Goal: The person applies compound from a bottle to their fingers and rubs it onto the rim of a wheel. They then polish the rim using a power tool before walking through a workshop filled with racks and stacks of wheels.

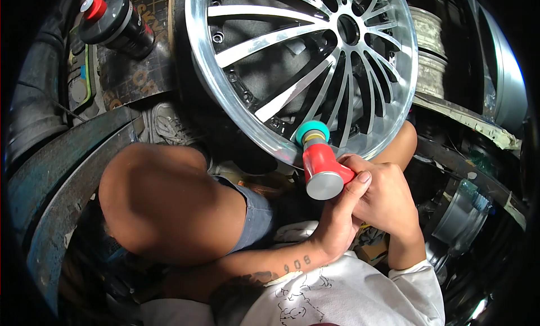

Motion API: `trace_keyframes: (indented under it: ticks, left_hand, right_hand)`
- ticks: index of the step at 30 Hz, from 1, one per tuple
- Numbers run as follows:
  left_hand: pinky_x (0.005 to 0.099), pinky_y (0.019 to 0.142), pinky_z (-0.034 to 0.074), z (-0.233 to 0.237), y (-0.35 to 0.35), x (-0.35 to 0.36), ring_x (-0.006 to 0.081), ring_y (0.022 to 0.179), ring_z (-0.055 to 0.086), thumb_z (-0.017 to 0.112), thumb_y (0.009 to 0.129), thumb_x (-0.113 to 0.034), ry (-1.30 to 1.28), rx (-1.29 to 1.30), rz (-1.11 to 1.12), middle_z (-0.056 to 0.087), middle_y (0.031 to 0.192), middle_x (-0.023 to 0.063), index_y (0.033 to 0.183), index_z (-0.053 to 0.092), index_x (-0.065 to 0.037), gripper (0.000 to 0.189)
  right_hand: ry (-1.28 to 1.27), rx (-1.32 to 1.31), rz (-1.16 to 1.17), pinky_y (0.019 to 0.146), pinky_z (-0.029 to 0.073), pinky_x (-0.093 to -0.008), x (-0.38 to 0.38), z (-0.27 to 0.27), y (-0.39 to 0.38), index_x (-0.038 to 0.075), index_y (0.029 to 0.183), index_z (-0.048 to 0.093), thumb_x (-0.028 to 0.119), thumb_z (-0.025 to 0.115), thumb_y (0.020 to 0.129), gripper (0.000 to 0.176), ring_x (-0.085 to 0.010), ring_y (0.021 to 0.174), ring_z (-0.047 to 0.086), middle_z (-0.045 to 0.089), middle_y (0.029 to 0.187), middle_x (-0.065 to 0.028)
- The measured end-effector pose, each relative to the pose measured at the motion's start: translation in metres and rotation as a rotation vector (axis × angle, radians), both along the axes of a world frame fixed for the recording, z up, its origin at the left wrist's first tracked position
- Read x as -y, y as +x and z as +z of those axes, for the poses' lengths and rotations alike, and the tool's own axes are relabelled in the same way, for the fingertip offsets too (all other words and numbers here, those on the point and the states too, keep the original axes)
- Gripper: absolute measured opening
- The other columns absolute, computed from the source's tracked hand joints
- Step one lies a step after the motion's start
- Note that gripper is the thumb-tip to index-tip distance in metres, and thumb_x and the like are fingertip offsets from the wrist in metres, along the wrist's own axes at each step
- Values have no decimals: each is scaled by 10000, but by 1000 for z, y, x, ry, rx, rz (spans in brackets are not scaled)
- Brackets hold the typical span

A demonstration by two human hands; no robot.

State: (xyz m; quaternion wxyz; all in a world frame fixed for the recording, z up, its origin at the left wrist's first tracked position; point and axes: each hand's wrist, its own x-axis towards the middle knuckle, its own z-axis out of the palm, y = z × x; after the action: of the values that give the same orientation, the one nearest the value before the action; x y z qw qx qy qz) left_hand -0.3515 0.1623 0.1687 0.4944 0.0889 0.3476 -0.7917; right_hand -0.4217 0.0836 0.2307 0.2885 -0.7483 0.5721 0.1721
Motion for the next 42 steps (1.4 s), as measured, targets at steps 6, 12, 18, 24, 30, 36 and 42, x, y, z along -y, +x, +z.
trace_keyframes:
  ticks: [6, 12, 18, 24, 30, 36, 42]
  left_hand:
    - [331, 1012, 495, -4, -1, 4, 138, 1246, 558, 606, 1038, -368, -75, -14, -95, 528, 1292, 57, 1419, 429, -94, 502]
    - [350, 1034, 488, -1, 14, 4, 145, 1276, 544, 610, 1033, -369, -143, -65, -22, 514, 1336, 71, 1434, 416, -97, 523]
    - [351, 1062, 469, 2, 11, 4, 151, 1294, 535, 599, 1039, -384, -151, -68, -38, 506, 1351, 79, 1453, 396, -92, 546]
    - [352, 1089, 449, 2, 11, 4, 156, 1311, 526, 588, 1045, -399, -158, -50, -26, 498, 1367, 86, 1472, 376, -87, 570]
    - [356, 1083, 461, -1, 13, 7, 158, 1316, 527, 579, 1046, -417, -171, -61, -17, 495, 1371, 90, 1488, 360, -89, 592]
    - [356, 1062, 479, 1, 15, 8, 154, 1304, 536, 579, 1045, -425, -159, -52, -27, 498, 1367, 83, 1484, 366, -91, 591]
    - [322, 1032, 477, -2, 17, 9, 136, 1216, 541, 592, 1032, -362, -44, -170, -138, 519, 1294, 63, 1415, 409, -73, 514]
  right_hand:
    - [33, -51, 45, 572, 516, -465, 9, 2, 4, 84, 970, 659, 232, 722, 818, 221, -387, 636, 668, 661, 687, -163]
    - [41, -50, 52, 577, 517, -464, 12, 5, 6, 80, 964, 657, 238, 719, 818, 224, -387, 640, 668, 678, 715, -163]
    - [29, -67, 31, 580, 518, -466, 8, 9, 7, 76, 969, 650, 245, 719, 822, 234, -391, 644, 666, 689, 736, -162]
    - [55, -56, 50, 579, 517, -466, 13, 9, 8, 73, 956, 641, 234, 718, 821, 225, -396, 646, 663, 681, 722, -166]
    - [63, -54, 70, 583, 516, -468, 18, 6, 10, 74, 936, 648, 223, 721, 815, 206, -396, 647, 662, 674, 703, -167]
    - [77, -55, 50, 587, 518, -468, 20, 7, 12, 74, 943, 651, 226, 723, 815, 212, -396, 650, 665, 678, 709, -167]
    - [40, -74, 31, 577, 519, -470, 11, 10, 6, 67, 956, 644, 235, 725, 816, 233, -398, 640, 664, 678, 714, -170]
